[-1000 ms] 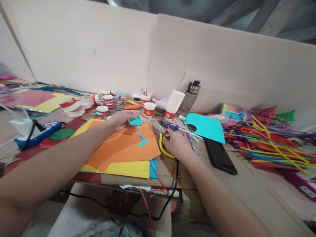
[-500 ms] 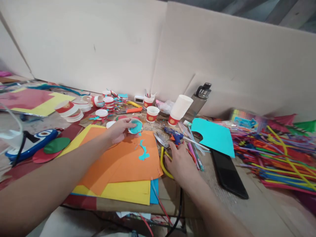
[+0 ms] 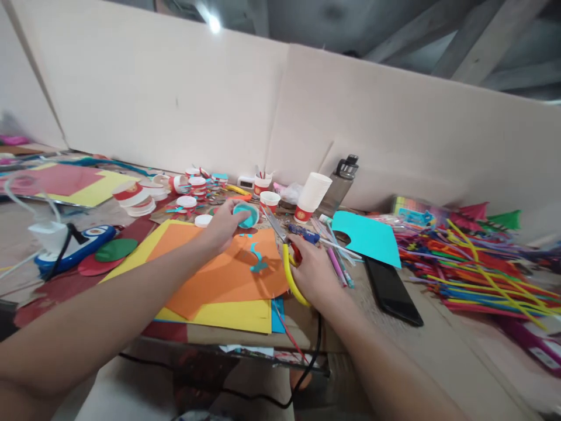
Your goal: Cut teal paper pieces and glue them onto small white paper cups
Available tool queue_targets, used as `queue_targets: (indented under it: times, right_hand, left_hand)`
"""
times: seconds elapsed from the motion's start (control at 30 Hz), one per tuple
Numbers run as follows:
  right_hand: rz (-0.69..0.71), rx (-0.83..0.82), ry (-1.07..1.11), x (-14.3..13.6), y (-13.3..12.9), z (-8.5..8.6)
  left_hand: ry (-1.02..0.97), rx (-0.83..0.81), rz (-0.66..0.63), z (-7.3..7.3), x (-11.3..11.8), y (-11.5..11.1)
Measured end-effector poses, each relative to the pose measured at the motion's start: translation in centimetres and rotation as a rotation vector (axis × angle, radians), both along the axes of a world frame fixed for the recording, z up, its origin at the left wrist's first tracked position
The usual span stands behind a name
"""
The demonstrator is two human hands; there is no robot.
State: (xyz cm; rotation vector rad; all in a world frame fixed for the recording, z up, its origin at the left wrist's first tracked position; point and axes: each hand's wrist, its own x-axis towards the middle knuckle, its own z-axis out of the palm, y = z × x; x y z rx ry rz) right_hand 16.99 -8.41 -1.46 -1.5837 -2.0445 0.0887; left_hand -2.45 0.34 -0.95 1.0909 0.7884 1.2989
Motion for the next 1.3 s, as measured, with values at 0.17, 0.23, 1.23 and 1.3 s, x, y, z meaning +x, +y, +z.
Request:
queue_targets:
  times: [0.17,0.23,1.23,1.3]
  right_hand:
    - [-0.037,-0.008,-0.096,-0.1,-0.1,-0.1]
    - [-0.064,-0.022,-0.160,-0.1,-0.1,-0.2]
    - [-0.056,-0.020,-0.028,0.0,-0.3,0.6]
    - [-0.072,-0.019,-0.054,-0.1,-0.4,0.7]
  left_hand:
    - [-0.081,0.016,0.007,-0.1,0.9,-0.6]
    - [-0.115,0.026,-0.009,-0.1,1.0,-0.7]
    - [-0.191,0.155,-0.274,-0.6,0.6,-0.6]
    - [-0.174,0.161,-0.267,-0.7,0.6,-0.6]
